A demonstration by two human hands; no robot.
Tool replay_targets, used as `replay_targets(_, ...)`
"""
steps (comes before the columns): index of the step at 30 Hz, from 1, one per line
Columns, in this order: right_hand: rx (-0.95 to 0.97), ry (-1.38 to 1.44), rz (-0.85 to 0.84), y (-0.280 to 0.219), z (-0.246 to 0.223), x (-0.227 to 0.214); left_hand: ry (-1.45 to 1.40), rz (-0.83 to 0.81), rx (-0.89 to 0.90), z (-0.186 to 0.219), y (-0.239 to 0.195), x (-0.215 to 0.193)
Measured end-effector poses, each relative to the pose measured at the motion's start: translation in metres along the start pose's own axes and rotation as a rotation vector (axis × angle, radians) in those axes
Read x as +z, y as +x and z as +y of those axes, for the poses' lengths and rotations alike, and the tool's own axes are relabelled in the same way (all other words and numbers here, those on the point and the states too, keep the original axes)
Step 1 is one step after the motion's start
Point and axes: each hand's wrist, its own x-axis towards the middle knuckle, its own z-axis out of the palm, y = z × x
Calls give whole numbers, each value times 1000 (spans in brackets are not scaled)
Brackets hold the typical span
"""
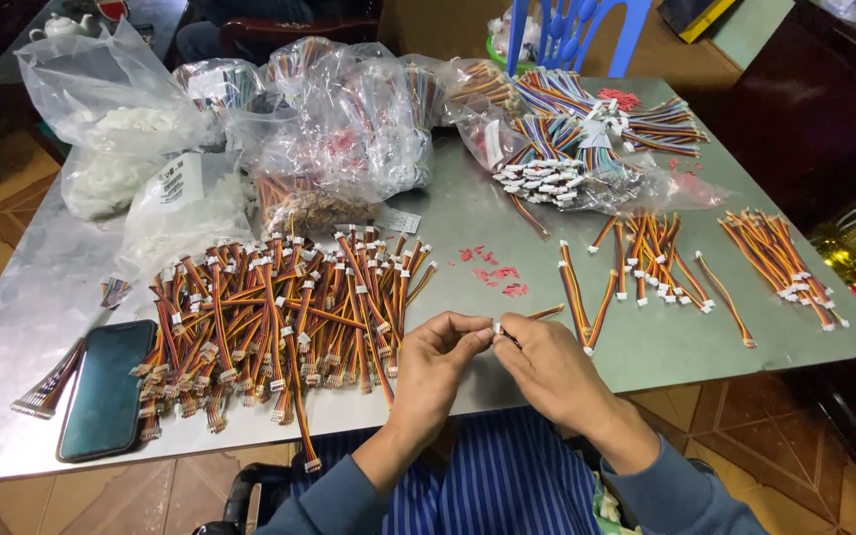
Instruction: Assembling wire harnesses by manually attaching plastic connectors to the ends of wires.
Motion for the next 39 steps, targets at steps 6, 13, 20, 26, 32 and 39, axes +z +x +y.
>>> replay_targets(6,-106,-67,128,0,-48,-23,-85,47,-65,1,11,-11)
replay_targets(13,-270,-261,206,3,-13,-17,-160,76,-111,21,8,-13)
replay_targets(20,52,329,0,2,-42,-14,80,20,-111,12,15,-16)
replay_targets(26,103,519,37,1,-43,-9,-113,-7,-182,-9,24,-25)
replay_targets(32,120,545,17,0,-44,-7,-155,-38,-205,-7,23,-27)
replay_targets(39,152,562,25,1,-38,-5,-168,-55,-195,-10,25,-28)
